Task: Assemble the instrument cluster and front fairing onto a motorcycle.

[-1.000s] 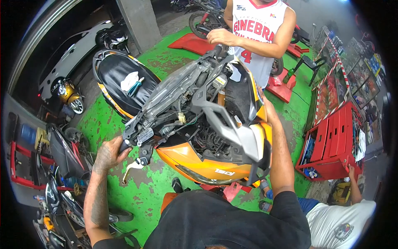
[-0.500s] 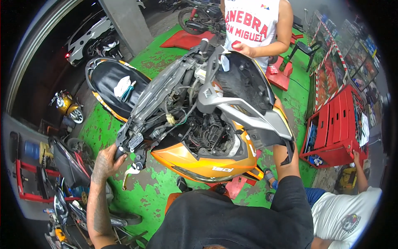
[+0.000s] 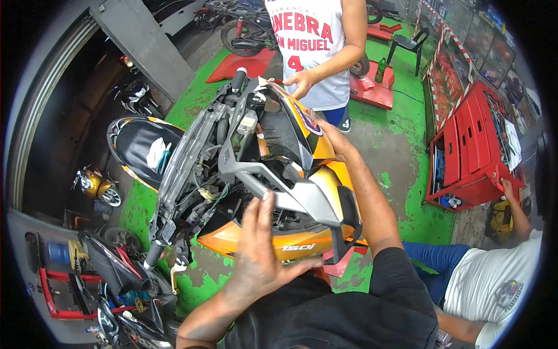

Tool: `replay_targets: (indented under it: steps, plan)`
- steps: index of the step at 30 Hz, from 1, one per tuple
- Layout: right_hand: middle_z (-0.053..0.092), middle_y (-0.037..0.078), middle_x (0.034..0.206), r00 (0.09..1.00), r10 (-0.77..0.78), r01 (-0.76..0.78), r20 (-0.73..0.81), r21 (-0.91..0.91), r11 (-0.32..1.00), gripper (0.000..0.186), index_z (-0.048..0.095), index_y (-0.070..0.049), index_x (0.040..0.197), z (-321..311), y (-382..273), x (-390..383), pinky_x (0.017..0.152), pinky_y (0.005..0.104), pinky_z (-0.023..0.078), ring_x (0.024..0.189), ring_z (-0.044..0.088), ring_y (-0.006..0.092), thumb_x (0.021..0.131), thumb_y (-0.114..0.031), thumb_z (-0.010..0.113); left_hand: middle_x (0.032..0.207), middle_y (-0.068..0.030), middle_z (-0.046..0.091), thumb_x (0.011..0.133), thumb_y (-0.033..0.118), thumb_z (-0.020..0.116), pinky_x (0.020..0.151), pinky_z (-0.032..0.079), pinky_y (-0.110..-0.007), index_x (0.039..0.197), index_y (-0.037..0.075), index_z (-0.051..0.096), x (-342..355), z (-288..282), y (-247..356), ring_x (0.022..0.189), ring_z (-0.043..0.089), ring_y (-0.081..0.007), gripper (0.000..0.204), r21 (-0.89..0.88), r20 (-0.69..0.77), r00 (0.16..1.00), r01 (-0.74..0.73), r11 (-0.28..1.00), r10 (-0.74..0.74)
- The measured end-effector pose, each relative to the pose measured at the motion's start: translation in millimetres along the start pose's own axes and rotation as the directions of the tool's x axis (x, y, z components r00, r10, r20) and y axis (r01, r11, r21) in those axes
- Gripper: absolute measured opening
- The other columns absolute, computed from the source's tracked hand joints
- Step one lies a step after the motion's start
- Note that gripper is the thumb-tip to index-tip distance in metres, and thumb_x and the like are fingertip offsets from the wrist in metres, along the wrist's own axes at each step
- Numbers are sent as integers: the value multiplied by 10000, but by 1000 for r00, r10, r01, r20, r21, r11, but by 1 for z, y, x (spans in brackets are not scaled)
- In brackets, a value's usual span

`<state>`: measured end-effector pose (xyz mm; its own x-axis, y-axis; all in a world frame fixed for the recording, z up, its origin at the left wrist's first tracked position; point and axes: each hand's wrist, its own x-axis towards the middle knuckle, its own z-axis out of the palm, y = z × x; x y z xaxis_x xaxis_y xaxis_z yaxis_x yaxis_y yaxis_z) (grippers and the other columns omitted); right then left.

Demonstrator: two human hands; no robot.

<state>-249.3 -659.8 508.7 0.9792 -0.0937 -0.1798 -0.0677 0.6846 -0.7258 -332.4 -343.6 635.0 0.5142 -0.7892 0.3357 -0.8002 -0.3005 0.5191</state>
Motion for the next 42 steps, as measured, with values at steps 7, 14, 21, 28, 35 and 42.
replay_targets:
  steps: [7,14,21,28,35,42]
  plan:
    - [751,88,1165,1000,-5,4,-22,-33,999,557,617,-37,1342,-12,3,13,798,343,627,953,753,172,1035,-501,591,1644,-275,196,730,259,961,1160,428,-480,1591,13,62,32,66,-11,1454,393,-361,1269,-577,-169,984,-54,815,-55]
    - [728,78,1189,997,-40,41,59,-16,999,490,600,-20,1358,-48,4,28,847,317,621,1013,730,139,1056,-406,596,1619,-204,268,878,-10,767,1175,415,-469,1583,141,119,48,83,-30,1432,432,-325,970,-647,-103,981,57,760,-162]
    - [727,72,1104,966,-217,253,140,-344,904,489,626,-9,1296,-78,-15,55,767,297,599,891,714,118,1048,-430,617,1563,-210,398,854,-26,719,1226,279,-426,1560,-19,286,88,75,-10,1418,423,-323,828,-515,-192,978,-27,856,-84]
    - [725,85,1123,988,-132,150,77,-340,928,499,645,6,1277,-64,-22,68,774,293,592,908,708,126,1051,-437,609,1327,-123,546,973,70,717,934,563,-320,1521,81,364,108,18,7,1125,608,-179,652,-577,49,960,252,777,-275]
    - [740,89,1114,985,-129,162,113,-363,918,572,649,41,1266,-13,-31,43,749,258,623,881,734,112,1021,-475,638,912,-170,760,946,56,729,758,601,-363,1529,91,370,77,-9,-2,830,776,-234,686,-117,96,867,497,860,-488]
    - [725,92,1147,988,-130,148,80,-303,941,628,637,17,1292,16,-12,23,787,276,594,976,712,113,996,-537,653,961,-221,748,795,-132,447,697,581,-363,1504,79,440,51,-49,-34,768,772,-305,741,169,-117,984,154,974,-136]
